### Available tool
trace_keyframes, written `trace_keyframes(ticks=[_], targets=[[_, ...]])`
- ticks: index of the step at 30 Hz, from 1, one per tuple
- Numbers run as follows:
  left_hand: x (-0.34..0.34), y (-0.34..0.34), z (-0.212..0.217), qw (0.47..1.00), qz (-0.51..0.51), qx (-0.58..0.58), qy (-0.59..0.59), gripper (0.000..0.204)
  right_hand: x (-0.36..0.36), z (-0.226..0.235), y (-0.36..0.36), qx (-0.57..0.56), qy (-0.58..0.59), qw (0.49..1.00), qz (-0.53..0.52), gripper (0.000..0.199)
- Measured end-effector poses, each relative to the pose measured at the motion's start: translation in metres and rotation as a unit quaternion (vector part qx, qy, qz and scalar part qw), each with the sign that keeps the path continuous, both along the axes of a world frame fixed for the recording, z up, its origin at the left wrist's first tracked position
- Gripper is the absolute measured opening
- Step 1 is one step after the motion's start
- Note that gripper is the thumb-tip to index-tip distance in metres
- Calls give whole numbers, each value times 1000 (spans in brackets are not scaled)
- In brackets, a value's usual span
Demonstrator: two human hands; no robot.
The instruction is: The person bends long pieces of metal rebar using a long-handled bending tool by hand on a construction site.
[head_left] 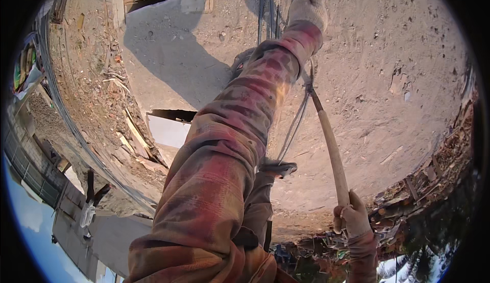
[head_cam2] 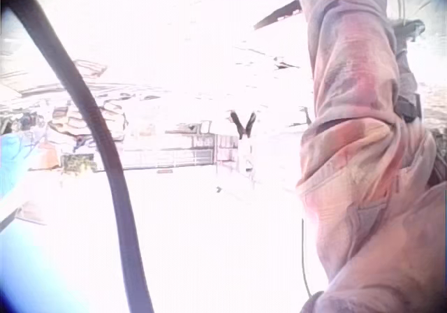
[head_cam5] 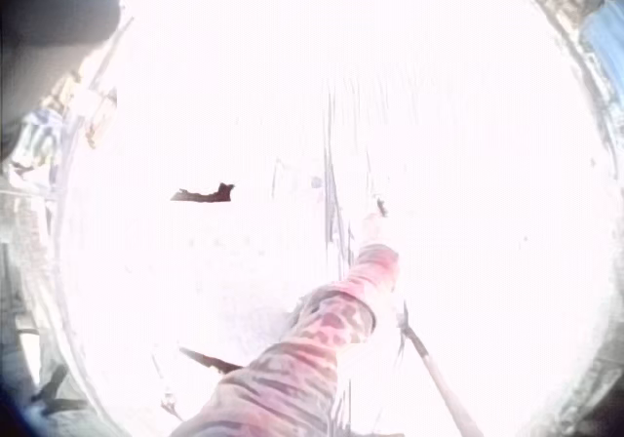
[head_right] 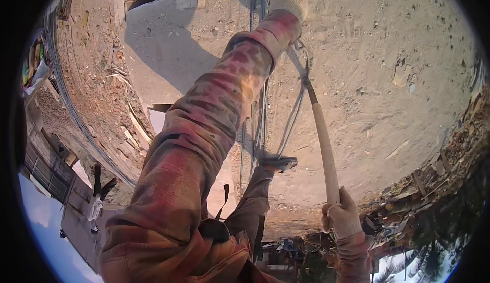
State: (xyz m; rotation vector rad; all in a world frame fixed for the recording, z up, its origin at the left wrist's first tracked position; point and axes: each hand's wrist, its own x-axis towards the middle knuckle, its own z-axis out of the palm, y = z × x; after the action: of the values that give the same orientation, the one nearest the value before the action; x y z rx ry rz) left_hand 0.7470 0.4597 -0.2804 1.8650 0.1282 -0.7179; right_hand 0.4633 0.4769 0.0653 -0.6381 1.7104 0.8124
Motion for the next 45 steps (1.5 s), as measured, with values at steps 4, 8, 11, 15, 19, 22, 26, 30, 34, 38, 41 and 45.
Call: trace_keyframes(ticks=[4,8,11,15,19,22,26,30,34,38,41,45], targets=[[14,8,-6,998,-45,38,20,31,4,2,12,13,-13,1000,-12,36],[19,3,-8,996,-66,50,16,33,-2,-1,17,15,-25,999,-37,35],[18,-6,-2,995,-80,52,15,35,-8,-1,10,5,-29,999,-20,32],[20,-21,2,993,-105,57,6,37,-8,0,7,17,-33,999,-22,33],[26,-30,-5,991,-114,64,-6,39,-3,2,1,36,-24,995,-90,35],[28,-26,-10,991,-112,70,-8,41,2,4,-13,-2,13,989,-145,37],[30,-12,-10,992,-103,71,-8,44,13,3,-31,52,-44,994,-82,42],[27,-2,-10,992,-100,72,-4,46,31,0,-47,31,-11,972,-231,41],[18,3,-7,992,-105,74,2,49,51,-2,-64,74,-20,978,-193,42],[7,2,6,989,-118,88,17,52,61,-7,-67,82,-13,957,-277,42],[-5,-3,16,983,-137,125,-5,51,52,-8,-58,118,-48,957,-261,44],[1,1,-8,982,-9,-39,184,52,-9,-13,-16,97,38,994,16,44]])
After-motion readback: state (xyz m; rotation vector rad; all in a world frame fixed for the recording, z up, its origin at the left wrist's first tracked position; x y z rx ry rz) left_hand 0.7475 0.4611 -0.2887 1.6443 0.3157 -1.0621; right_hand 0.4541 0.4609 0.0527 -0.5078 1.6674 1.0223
